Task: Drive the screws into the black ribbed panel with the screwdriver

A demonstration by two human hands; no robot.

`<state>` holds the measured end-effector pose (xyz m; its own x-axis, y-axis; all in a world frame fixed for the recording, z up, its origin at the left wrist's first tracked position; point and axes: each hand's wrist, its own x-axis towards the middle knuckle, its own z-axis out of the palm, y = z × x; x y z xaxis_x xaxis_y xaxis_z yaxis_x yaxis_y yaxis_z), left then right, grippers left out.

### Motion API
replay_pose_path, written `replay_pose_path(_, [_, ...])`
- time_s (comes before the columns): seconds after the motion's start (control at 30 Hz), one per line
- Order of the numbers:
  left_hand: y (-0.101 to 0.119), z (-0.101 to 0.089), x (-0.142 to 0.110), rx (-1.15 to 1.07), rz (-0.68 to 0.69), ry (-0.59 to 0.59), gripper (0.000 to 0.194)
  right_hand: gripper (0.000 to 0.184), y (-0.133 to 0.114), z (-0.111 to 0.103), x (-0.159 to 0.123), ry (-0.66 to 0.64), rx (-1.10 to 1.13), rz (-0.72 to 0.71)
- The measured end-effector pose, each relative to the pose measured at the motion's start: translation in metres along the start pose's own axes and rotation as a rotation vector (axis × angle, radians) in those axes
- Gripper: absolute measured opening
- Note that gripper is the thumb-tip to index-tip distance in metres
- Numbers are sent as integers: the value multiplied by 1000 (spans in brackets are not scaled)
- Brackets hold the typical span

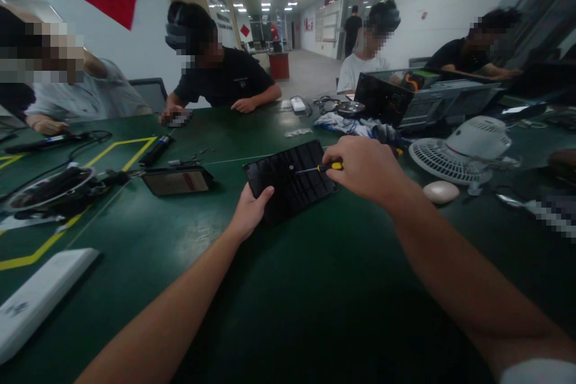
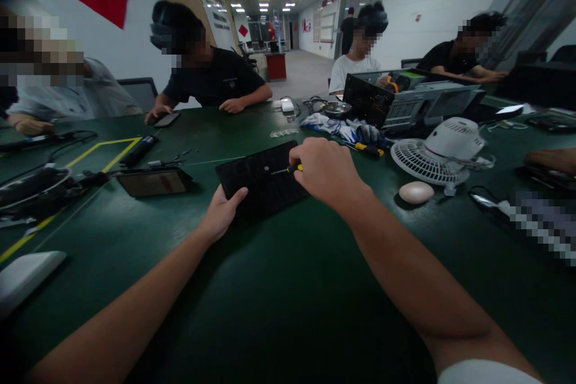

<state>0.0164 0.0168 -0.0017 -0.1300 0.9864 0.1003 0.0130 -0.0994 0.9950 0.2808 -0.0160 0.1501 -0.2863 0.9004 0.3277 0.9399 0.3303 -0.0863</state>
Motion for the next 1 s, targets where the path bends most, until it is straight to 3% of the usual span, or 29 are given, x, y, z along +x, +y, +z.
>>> replay_pose_path(0.43, [7,-8,-7,48,-60,58,66,18,13,-14,0,75,178,-54])
replay_pose_path(0.67, [12,-4,-4,16,-101,131,58,17,14,-16,0,56,154,-83])
replay_pose_path(1.0, [2,1,1,75,-8,147,42,18,10,-8,2,89,65,-120])
